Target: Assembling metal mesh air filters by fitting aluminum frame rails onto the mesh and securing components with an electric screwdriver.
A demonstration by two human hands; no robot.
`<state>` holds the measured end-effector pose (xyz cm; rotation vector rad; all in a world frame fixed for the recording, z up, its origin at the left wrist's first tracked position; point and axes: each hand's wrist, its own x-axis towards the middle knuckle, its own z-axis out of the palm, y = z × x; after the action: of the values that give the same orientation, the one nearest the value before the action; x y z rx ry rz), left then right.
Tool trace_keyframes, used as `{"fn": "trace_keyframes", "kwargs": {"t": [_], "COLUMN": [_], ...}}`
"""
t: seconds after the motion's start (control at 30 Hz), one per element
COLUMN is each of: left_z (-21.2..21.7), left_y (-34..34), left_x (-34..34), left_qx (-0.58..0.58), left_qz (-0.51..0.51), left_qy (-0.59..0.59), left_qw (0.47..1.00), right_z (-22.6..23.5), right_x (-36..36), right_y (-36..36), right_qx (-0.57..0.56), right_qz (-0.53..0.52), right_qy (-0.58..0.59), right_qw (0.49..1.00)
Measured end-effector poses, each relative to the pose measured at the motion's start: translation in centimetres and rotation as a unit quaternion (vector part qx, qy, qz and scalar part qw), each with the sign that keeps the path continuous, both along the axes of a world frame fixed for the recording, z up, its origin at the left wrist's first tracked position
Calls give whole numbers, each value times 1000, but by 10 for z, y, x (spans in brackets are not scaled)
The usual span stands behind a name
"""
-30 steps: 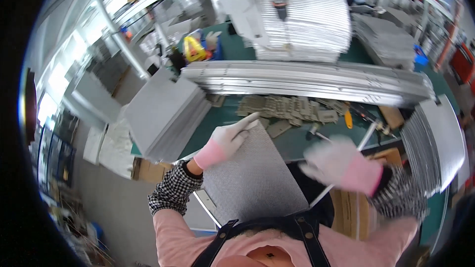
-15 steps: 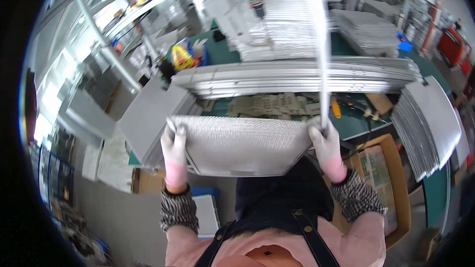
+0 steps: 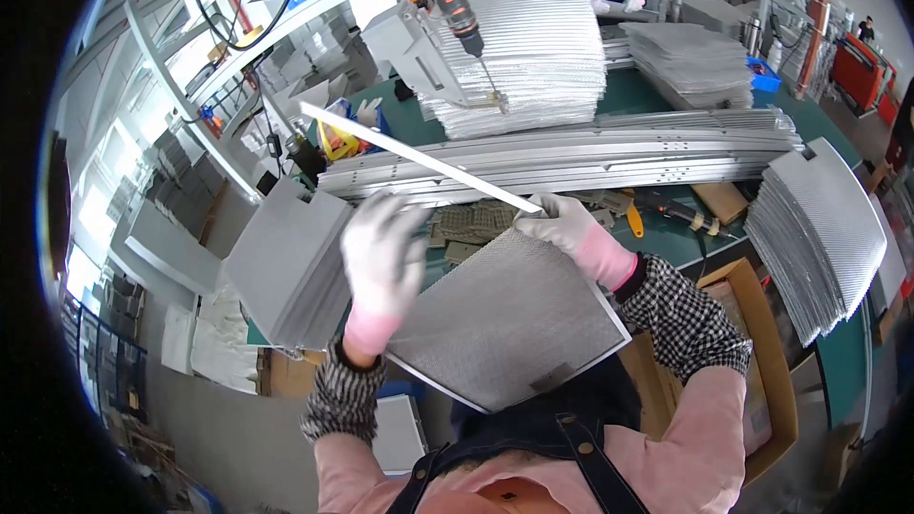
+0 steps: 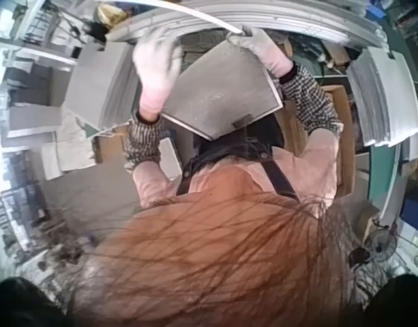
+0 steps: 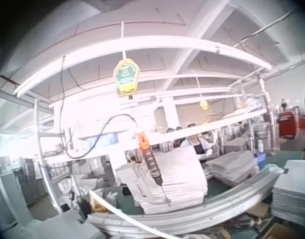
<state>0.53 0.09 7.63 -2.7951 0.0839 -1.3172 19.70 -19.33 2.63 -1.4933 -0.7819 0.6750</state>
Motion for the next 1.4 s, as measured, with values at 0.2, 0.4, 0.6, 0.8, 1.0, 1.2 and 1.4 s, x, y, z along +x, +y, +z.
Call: {"fn": "trace_keyframes", "kwargs": {"t": [0.2,0.4,0.6,0.8,1.0,1.2,1.4], "left_z": [24,1,-35,-37,-56,-54,-43], "left_y": [-4,-6,-9,2,9,-1,2], "left_x": [64,41,35,30,21,31,26], "left_qx": [180,-148,-388,-229,-286,-334,-212], "left_qz": [-10,-53,-157,-79,-122,-198,-126], "left_qy": [150,235,257,369,401,428,456], "left_qw": [972,959,871,897,862,816,855], "right_z": [26,29,46,51,41,39,20], "right_x": [-11,-6,-7,26,45,27,-12], "right_y": [16,13,6,-32,-65,-60,-11], "right_qx": [-38,-91,-112,-250,-277,-223,-253], "right_qz": [53,82,149,191,225,222,210], "right_qy": [-16,-106,-257,-319,-334,-451,-510], "right_qw": [998,987,948,894,873,835,795]}}
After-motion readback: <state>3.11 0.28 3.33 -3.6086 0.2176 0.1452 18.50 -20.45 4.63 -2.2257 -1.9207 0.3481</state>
